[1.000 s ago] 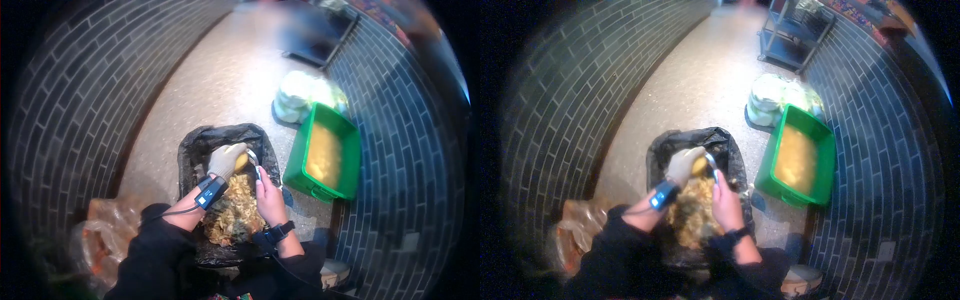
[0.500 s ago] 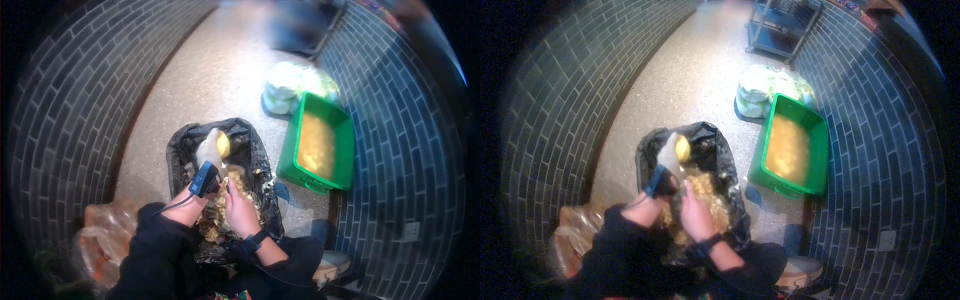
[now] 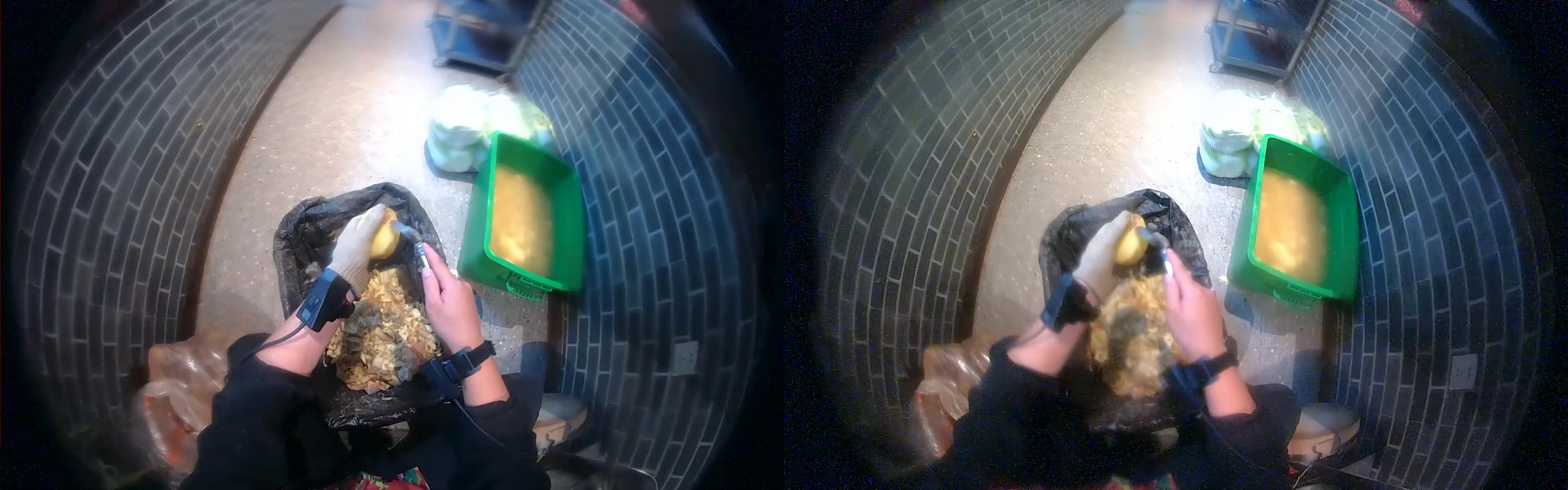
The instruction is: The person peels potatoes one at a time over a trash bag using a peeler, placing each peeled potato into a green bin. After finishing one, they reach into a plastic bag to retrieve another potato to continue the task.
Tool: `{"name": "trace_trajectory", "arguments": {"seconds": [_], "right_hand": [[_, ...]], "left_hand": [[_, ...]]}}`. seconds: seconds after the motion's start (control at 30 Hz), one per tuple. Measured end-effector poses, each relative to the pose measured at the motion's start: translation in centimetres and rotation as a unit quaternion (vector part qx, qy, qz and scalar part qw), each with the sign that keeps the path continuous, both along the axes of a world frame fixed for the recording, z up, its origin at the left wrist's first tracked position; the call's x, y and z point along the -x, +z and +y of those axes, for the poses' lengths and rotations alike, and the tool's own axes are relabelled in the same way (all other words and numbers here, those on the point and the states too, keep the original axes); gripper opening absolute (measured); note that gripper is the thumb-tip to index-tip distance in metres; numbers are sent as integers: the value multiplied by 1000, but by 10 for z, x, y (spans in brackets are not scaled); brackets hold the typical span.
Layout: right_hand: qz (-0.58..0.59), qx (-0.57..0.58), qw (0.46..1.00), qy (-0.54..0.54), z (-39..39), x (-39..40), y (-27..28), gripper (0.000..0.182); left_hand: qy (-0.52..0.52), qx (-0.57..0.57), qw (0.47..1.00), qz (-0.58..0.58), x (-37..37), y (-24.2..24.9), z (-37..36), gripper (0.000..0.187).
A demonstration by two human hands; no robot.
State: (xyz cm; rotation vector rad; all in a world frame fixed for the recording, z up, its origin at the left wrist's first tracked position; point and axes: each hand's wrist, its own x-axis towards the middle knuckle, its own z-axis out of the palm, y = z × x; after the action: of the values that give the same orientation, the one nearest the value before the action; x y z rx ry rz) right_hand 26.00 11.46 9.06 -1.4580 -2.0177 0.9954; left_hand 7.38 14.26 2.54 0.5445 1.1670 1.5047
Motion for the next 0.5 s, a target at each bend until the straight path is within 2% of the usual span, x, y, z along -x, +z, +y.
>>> {"name": "trace_trajectory", "arguments": {"seconds": [0.07, 0.13, 0.17, 0.2, 0.27, 0.3, 0.37, 0.4, 0.43, 0.47, 0.5], "right_hand": [[-13, -33, 999, 16, -11, 9, -11, 42], [-27, -59, 998, 18, -29, 27, -18, 45], [-24, -63, 997, 37, -37, 33, -20, 46], [-30, -59, 996, 56, -42, 38, -25, 45], [-41, -23, 997, 65, -57, 46, -35, 46], [-38, -23, 997, 65, -55, 46, -34, 46], [-1, -5, 998, 65, -50, 42, -32, 45], [2, -6, 998, 66, -45, 38, -29, 45], [27, 25, 998, 53, -38, 31, -23, 44], [52, 57, 996, 40, -32, 26, -18, 44], [48, 30, 998, 12, -27, 21, -13, 42]], "left_hand": [[14, 12, 1000, 10, -2, -8, 1, 31], [83, -24, 992, -87, -2, -5, -1, 31], [74, -62, 943, 317, 2, -6, -12, 29], [75, -61, 944, 317, 0, 2, -17, 29], [193, 1, 970, 149, -4, 27, -24, 28], [193, 1, 969, 152, -4, 38, -24, 28], [198, 126, 970, 58, 0, 54, -19, 32], [199, 125, 970, 61, 7, 45, -13, 32], [152, 53, 984, -69, 17, 27, -6, 36], [101, -20, 975, -198, 25, 14, 1, 40], [74, -26, 979, -190, 29, 9, 4, 40]]}}
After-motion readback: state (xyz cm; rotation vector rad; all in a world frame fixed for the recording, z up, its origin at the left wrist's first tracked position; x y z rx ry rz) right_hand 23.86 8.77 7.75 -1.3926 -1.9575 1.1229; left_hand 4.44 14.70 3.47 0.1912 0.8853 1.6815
